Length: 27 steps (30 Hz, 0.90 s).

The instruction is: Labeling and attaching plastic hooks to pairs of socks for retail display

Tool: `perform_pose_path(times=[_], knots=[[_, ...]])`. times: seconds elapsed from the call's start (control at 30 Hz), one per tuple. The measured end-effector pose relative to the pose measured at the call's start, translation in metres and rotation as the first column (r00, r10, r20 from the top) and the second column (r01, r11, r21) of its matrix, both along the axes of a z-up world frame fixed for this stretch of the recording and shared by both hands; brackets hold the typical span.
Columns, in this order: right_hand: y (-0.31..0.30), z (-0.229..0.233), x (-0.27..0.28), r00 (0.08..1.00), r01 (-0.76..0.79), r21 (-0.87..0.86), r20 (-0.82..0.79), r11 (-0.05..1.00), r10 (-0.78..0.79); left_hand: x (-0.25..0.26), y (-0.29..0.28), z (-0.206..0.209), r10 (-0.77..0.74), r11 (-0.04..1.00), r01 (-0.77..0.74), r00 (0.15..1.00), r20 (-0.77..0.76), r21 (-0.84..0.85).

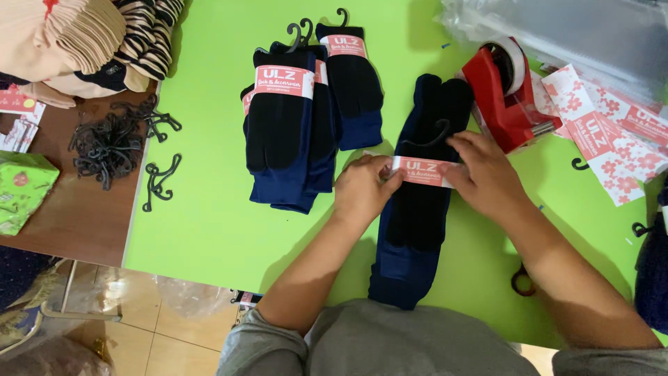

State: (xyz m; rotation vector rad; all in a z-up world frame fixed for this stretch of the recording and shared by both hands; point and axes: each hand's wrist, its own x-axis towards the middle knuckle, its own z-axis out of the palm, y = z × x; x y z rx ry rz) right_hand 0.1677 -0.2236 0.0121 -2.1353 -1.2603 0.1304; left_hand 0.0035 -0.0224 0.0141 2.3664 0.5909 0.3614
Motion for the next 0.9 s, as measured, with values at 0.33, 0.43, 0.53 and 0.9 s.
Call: perform_pose_path(times=[0.33,0.43,0.53,0.9], knots=[[-0.011,0.087,-0.001,0.992,-0.104,0.187,-0.050,0.977,0.115,-0.012,0.005,0.084,-0.102,0.938,0.250,0.863,0.495,-0.242],[-0.012,0.112,-0.006,0.843,-0.424,0.375,0.495,0.824,0.210,-0.025,0.007,0.117,-0.341,0.940,0.278,0.738,0.583,0.198],[-0.019,0.110,-0.025,0.713,-0.531,0.188,0.627,0.826,0.315,-0.034,0.009,0.068,-0.491,0.865,0.336,0.722,0.488,0.372],[-0.019,0.045,-0.004,0.927,-0.371,-0.131,0.009,0.919,0.376,-0.040,0.007,0.018,-0.533,0.839,0.543,0.835,0.138,-0.042]])
